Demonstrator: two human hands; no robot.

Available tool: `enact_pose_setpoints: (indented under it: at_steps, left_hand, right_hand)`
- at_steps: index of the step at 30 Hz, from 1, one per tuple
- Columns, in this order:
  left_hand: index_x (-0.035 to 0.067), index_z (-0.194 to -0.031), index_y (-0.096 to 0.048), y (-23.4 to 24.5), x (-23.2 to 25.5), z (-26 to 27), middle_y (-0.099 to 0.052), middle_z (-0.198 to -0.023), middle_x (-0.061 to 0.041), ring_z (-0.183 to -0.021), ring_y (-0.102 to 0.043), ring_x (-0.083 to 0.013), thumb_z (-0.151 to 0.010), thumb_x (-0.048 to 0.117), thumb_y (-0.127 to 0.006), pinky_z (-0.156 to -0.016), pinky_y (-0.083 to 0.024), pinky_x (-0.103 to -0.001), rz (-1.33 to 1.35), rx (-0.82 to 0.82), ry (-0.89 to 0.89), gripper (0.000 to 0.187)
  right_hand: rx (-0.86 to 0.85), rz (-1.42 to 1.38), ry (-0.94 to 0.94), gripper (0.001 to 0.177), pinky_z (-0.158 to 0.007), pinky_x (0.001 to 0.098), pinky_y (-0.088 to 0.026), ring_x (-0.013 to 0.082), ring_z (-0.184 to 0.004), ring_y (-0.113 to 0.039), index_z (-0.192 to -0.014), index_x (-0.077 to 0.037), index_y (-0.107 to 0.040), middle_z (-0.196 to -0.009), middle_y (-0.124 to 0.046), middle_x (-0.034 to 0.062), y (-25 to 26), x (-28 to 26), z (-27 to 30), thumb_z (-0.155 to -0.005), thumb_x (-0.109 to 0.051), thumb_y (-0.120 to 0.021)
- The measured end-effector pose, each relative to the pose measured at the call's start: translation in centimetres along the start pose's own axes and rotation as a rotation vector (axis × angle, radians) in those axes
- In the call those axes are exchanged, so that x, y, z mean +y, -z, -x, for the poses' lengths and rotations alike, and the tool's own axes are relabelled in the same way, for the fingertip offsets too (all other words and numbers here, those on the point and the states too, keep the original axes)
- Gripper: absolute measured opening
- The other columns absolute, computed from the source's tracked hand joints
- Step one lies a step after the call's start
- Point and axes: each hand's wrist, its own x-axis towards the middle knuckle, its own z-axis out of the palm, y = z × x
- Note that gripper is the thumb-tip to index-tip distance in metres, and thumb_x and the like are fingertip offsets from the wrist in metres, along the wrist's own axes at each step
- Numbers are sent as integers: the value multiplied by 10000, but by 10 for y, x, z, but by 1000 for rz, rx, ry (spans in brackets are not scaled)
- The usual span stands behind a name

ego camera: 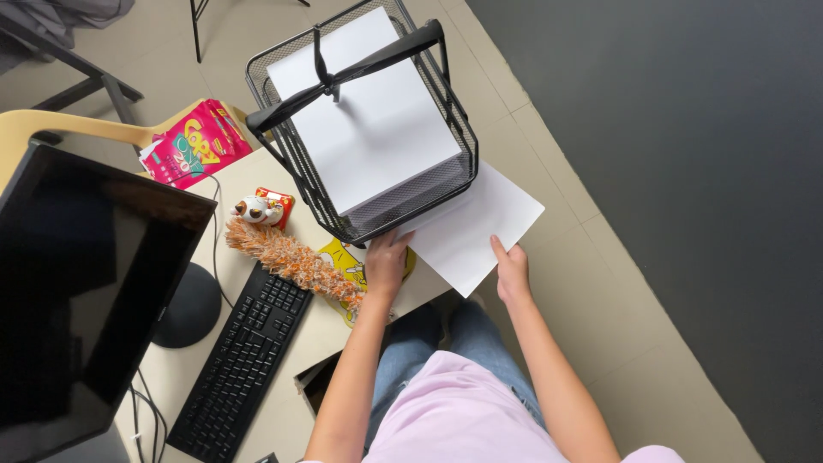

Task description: The person organizes white sheets of paper by placing them into a black wire mesh document tray. They then move the tray to a yellow chair, pick up a stack of papers from a printer, and place them on the chair. Finally, they adjust a black office chair and a duster on the desk.

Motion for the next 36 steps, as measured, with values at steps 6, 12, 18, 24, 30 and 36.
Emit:
enact_pose_setpoints:
  at_steps: [6,12,18,24,30,36]
  left_hand:
    - [219,-1162,-796,-13,-2,8,-686,-1289,-136,-1206,-626,-364,-765,-10,-707,-1059,-491,-425,-26,-9,92,466]
    - [197,-1172,-791,-8,19,7,-650,-1373,-134,-1305,-557,-374,-755,-39,-703,-1111,-454,-429,-72,-1,156,487]
    - [75,-1209,-719,-15,52,22,-596,-1448,-165,-1388,-529,-385,-888,-56,-620,-1100,-462,-418,-5,122,184,361]
    - [35,-1283,-646,-27,90,53,-762,-1185,-125,-1051,-736,-220,-1045,168,-499,-950,-548,-317,644,2,739,310]
    - [-9,-1284,-621,-62,59,112,-750,-1103,-130,-964,-700,-135,-950,204,-705,-850,-544,-279,761,-254,699,404]
    - [0,-1252,-670,-52,40,160,-776,-1041,-163,-911,-731,-195,-916,161,-691,-835,-553,-331,449,-52,953,373]
  right_hand:
    - [13,78,113,285,-928,269,-476,112,-1031,-604,-1193,63,-646,-1168,-686,79,36,-24,8,-994,-137,-686]
    - [-14,79,100,329,-975,283,-476,129,-1094,-625,-1271,56,-617,-1227,-692,88,107,-35,14,-1000,-126,-652]
    - [-80,35,-71,352,-945,320,-525,177,-1082,-667,-1301,43,-612,-1240,-700,119,208,-47,6,-1009,-154,-629]
    - [-181,102,-175,376,-932,330,-535,166,-1059,-681,-1314,20,-615,-1230,-711,98,270,-69,10,-1007,-196,-617]
    - [-299,274,-265,395,-918,322,-537,165,-1038,-688,-1295,26,-638,-1200,-729,105,283,-61,2,-988,-223,-648]
    - [-355,583,-239,494,-866,337,-525,165,-1012,-655,-1378,22,-571,-1213,-707,140,230,-37,-22,-972,-233,-694]
